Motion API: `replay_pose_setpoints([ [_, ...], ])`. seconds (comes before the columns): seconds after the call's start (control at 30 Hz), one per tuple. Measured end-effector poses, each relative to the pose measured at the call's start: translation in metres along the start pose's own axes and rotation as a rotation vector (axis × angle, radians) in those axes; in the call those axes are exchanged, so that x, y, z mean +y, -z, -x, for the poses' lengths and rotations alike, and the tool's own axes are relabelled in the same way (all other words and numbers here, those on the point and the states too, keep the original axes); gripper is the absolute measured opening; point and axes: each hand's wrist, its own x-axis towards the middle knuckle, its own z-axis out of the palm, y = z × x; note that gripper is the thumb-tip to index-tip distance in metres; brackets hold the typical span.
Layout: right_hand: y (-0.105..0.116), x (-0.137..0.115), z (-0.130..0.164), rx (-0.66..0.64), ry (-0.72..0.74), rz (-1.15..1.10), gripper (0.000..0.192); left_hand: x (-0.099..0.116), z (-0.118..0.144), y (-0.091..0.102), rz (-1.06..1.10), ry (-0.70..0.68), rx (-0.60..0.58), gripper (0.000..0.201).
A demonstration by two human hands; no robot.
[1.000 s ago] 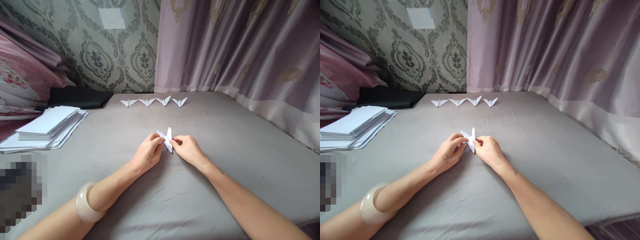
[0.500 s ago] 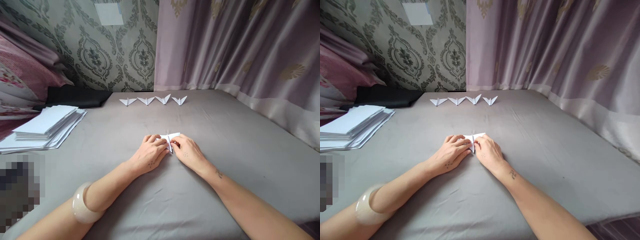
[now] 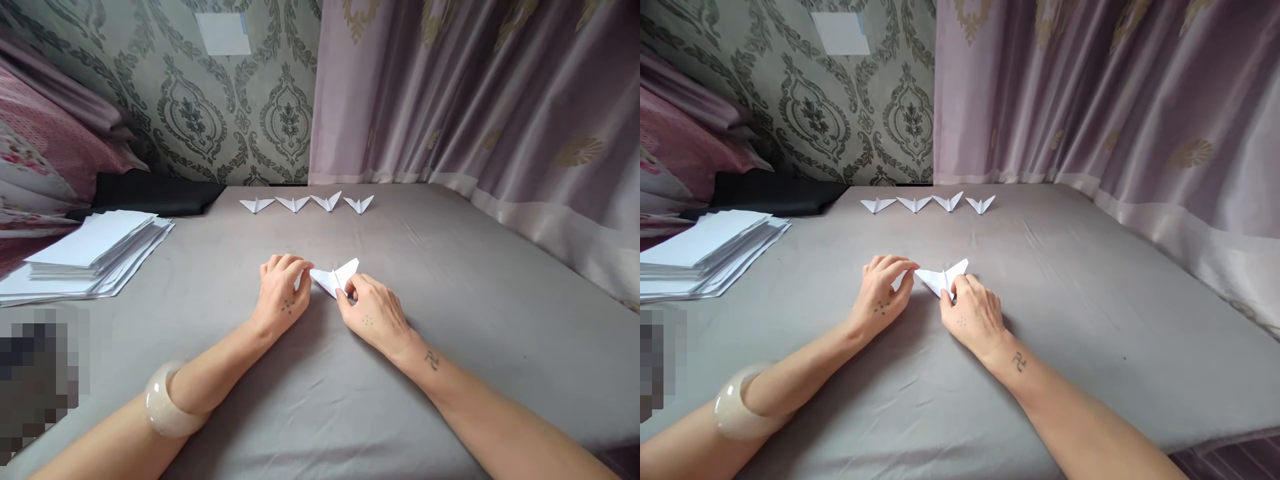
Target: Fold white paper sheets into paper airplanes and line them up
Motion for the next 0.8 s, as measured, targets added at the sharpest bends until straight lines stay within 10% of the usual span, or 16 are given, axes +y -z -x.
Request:
replay_pose_setpoints([
  [0.53,-0.007,-0.001,-0.005,-0.027,-0.012,0.175,0.017,-0.006,-0.006,0.003,0.122,0.240,-0.070,0.025],
  [0.8,0.029,0.065,-0.079,0.102,-0.337,0.103,0.019,-0.015,-0.009,0.002,0.154,0.297,-0.119,0.026],
])
